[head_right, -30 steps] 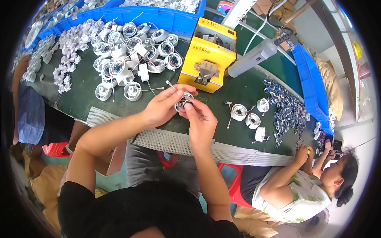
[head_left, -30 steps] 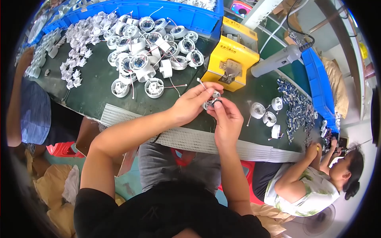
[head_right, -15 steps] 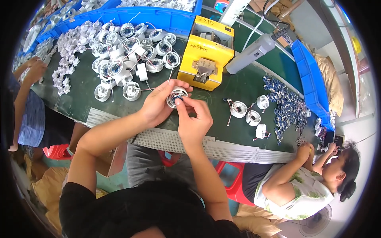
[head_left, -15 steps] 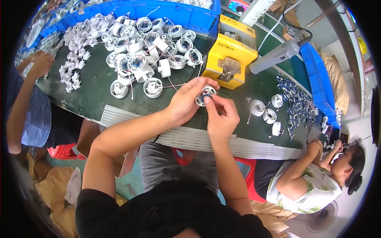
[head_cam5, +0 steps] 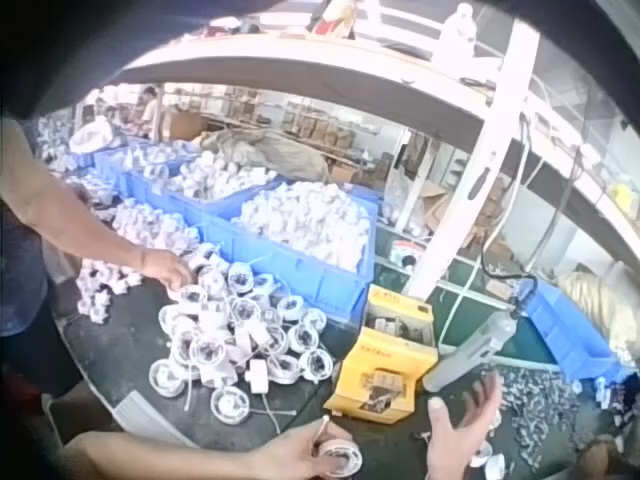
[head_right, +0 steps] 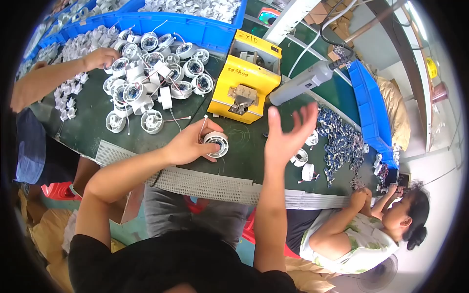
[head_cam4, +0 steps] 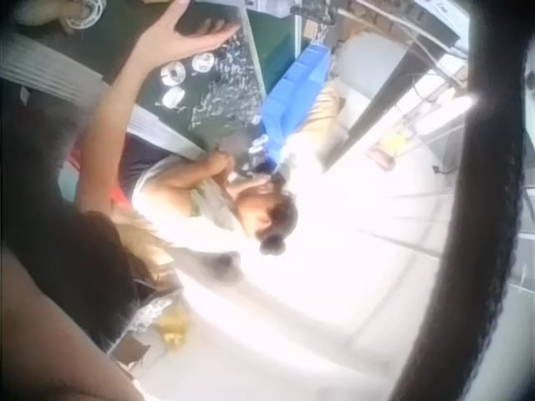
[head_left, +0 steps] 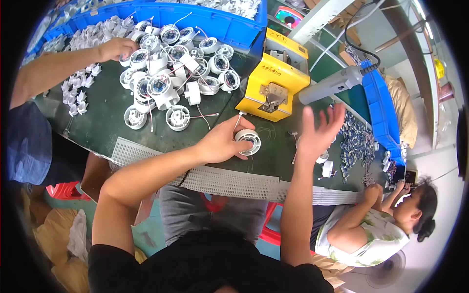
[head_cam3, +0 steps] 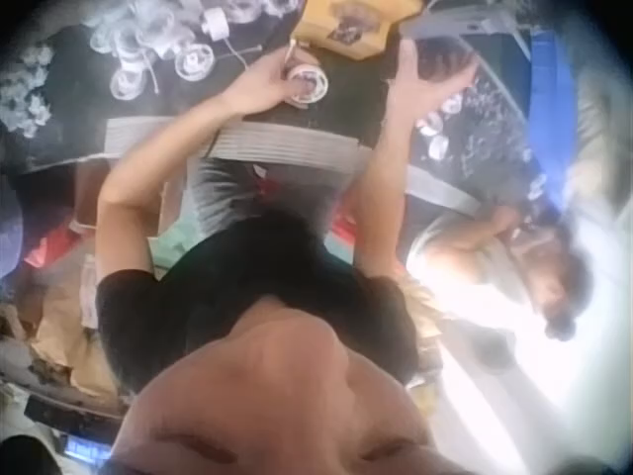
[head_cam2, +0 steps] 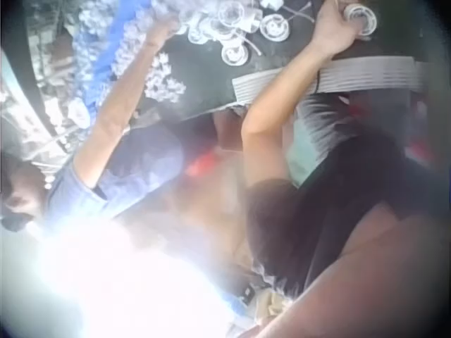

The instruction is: The person assembles white circular electronic components by routing wires into plastic housings and securing them with an electric screwdriver.

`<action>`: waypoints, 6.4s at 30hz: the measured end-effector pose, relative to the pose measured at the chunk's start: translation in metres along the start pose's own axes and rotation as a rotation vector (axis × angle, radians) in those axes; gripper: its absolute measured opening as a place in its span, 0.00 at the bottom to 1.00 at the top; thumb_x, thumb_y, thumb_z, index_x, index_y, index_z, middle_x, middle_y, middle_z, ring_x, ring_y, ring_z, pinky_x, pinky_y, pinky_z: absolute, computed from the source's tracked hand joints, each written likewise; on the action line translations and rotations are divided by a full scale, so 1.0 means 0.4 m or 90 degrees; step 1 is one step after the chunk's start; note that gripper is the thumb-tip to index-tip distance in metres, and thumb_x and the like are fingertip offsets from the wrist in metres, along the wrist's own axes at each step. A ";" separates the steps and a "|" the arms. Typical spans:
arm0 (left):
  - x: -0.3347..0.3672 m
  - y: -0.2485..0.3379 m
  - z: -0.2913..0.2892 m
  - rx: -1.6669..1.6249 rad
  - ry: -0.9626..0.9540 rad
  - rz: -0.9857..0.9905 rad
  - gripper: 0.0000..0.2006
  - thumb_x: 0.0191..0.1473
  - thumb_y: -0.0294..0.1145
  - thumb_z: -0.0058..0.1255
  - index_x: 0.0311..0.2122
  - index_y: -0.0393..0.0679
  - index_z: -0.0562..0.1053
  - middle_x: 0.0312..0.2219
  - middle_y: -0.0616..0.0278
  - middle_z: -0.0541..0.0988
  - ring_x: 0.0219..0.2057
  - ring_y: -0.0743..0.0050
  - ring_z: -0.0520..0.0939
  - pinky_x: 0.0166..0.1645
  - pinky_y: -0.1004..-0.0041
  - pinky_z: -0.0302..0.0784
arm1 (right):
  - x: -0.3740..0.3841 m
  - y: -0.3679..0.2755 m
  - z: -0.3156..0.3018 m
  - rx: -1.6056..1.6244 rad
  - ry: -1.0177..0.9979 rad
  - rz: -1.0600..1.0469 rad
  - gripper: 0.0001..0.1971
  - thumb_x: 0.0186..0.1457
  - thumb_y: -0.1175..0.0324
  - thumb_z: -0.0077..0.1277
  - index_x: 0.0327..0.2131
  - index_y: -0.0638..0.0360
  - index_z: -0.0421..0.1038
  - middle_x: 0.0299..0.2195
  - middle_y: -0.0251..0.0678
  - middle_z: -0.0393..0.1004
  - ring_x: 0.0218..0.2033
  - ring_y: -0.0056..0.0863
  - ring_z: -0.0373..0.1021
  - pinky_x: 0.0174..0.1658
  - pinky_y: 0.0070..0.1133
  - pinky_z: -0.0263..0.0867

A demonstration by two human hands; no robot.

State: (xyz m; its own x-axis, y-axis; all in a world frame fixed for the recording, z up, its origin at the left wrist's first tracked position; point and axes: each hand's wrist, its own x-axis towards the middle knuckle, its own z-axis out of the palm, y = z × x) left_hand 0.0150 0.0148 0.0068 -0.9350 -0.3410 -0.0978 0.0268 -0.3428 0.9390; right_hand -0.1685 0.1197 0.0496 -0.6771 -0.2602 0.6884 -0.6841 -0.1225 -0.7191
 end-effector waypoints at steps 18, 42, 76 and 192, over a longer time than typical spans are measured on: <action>0.012 0.013 -0.001 -0.026 0.062 -0.124 0.19 0.59 0.27 0.45 0.55 0.31 0.65 0.42 0.53 0.75 0.38 0.69 0.81 0.39 0.71 0.85 | 0.064 -0.069 0.203 0.259 -0.061 0.017 0.27 0.58 0.73 0.47 0.56 0.66 0.45 0.16 0.35 0.63 0.12 0.20 0.61 0.19 0.20 0.61; 0.018 0.009 -0.007 0.000 0.083 -0.122 0.13 0.58 0.25 0.43 0.48 0.34 0.70 0.38 0.54 0.76 0.35 0.69 0.82 0.36 0.70 0.85 | -0.134 -0.146 0.152 0.381 -0.090 0.144 0.24 0.61 0.69 0.41 0.57 0.57 0.45 0.15 0.33 0.59 0.11 0.22 0.57 0.14 0.21 0.58; 0.002 0.019 -0.021 0.487 0.236 0.136 0.16 0.50 0.24 0.50 0.47 0.40 0.72 0.37 0.49 0.77 0.38 0.50 0.81 0.40 0.62 0.81 | -0.132 -0.079 0.071 0.237 -0.350 0.024 0.30 0.64 0.62 0.41 0.62 0.68 0.44 0.41 0.44 0.72 0.44 0.32 0.68 0.53 0.28 0.61; -0.015 -0.005 0.033 -0.016 0.039 -0.166 0.17 0.62 0.26 0.40 0.55 0.38 0.65 0.36 0.55 0.76 0.34 0.66 0.83 0.41 0.71 0.84 | 0.015 -0.111 0.184 0.298 -0.089 0.129 0.24 0.58 0.73 0.45 0.56 0.61 0.49 0.13 0.33 0.61 0.12 0.23 0.60 0.18 0.22 0.59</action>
State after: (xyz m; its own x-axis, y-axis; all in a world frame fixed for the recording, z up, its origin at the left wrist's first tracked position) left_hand 0.0159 0.0289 0.0097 -0.8885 -0.2897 -0.3558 -0.2026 -0.4480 0.8708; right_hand -0.1221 0.0532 0.0788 -0.7188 -0.4442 0.5348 -0.3271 -0.4627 -0.8240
